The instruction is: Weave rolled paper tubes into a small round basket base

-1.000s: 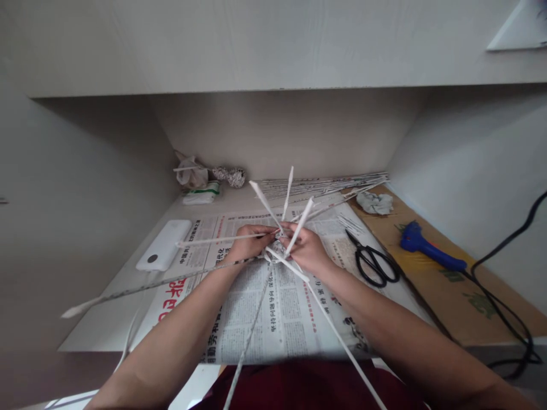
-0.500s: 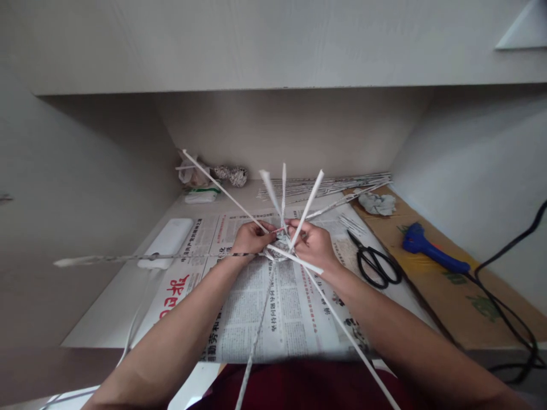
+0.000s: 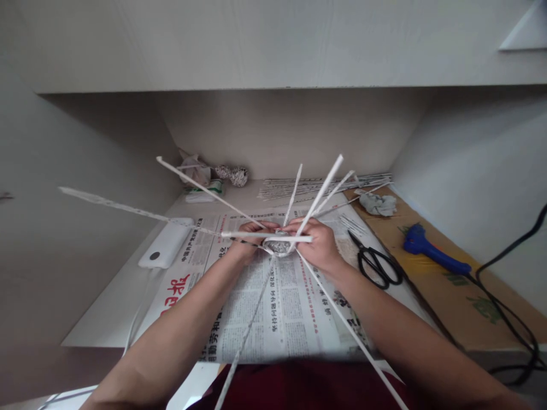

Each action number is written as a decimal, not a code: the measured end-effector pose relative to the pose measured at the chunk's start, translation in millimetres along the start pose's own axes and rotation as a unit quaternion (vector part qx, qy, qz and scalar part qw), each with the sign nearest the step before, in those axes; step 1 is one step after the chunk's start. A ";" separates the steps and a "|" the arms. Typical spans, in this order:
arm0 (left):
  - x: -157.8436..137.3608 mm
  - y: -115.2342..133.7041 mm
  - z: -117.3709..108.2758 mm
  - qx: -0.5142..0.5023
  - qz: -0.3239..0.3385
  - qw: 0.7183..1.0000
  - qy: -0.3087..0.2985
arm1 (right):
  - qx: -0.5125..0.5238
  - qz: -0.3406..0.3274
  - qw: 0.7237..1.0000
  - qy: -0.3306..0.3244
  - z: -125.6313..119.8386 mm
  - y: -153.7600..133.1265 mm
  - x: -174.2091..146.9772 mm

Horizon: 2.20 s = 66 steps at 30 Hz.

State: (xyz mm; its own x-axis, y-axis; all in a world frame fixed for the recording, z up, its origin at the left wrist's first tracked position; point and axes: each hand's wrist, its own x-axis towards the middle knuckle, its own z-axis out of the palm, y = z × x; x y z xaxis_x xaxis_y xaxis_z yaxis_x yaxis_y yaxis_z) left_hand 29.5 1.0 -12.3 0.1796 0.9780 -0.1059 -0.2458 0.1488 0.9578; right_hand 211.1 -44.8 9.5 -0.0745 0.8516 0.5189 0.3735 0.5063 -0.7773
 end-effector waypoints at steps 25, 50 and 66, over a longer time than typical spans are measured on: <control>-2.2 -1.7 4.4 0.028 -0.004 0.999 0.040 | 0.222 0.339 0.913 0.042 23.5 12.6 1.2; -7.6 0.4 5.9 0.067 -0.028 0.997 -0.021 | 0.089 0.254 0.963 0.022 20.9 19.4 -0.9; -1.8 -12.4 9.0 0.169 0.089 0.981 0.032 | 0.022 0.241 0.970 -0.008 22.5 20.1 -4.0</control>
State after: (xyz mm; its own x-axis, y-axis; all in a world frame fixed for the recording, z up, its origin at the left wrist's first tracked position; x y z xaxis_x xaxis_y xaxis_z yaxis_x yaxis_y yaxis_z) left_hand 40.8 -3.9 -21.6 0.0988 0.9930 0.0648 0.0650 -0.0714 0.9953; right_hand 198.1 -35.0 -16.2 0.0851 0.9926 0.0868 0.3279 0.0544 -0.9431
